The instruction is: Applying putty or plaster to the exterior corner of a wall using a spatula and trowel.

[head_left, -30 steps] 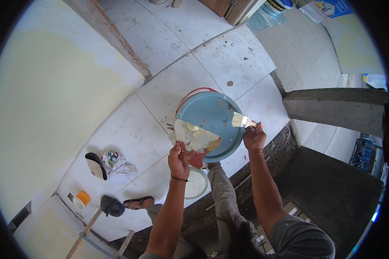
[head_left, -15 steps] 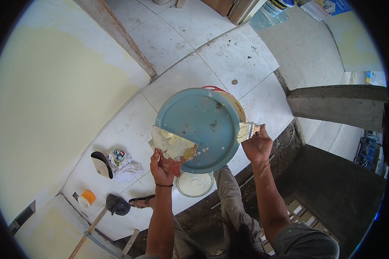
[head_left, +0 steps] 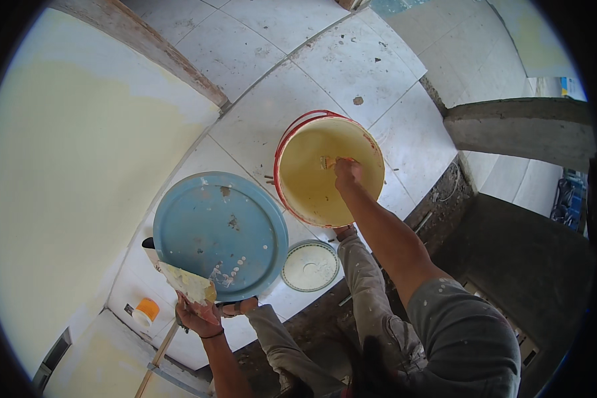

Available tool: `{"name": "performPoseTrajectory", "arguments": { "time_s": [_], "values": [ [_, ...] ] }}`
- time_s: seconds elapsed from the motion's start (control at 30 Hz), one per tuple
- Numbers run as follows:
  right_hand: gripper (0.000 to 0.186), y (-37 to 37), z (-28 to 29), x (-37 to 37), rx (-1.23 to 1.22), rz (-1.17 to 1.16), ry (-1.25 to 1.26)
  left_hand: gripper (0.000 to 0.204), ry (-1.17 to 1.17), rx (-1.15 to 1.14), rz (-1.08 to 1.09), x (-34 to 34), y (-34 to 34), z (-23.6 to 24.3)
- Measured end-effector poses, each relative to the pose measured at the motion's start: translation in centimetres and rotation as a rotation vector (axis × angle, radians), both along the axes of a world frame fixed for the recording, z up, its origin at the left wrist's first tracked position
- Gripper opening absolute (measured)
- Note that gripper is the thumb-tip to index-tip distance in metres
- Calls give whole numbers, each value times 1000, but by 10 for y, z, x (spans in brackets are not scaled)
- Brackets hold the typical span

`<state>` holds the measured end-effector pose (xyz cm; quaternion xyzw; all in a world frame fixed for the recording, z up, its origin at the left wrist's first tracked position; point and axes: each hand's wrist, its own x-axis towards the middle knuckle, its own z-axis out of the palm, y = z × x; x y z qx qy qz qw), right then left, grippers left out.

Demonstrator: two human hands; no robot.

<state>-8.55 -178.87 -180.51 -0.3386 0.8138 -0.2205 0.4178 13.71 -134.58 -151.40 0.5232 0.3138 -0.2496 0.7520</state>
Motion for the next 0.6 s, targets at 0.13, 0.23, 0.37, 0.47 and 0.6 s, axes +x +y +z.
{"name": "performPoseTrajectory", "arguments": {
  "time_s": [0.13,0.23,0.37,0.47,0.6],
  "values": [
    [21,-6,-49,48,-34,401,461,53,30,39,34,-13,1,17],
    [28,-33,-62,50,109,574,493,50,53,-73,-15,-27,-10,13],
    [20,-81,-41,-7,352,462,264,54,183,-272,-46,-55,-37,-43],
    [27,14,58,53,509,-186,-583,53,140,-160,-111,-32,-30,-18],
    [27,1,230,-11,-94,399,-340,42,187,-228,-167,-25,-102,-39]
  ]
}}
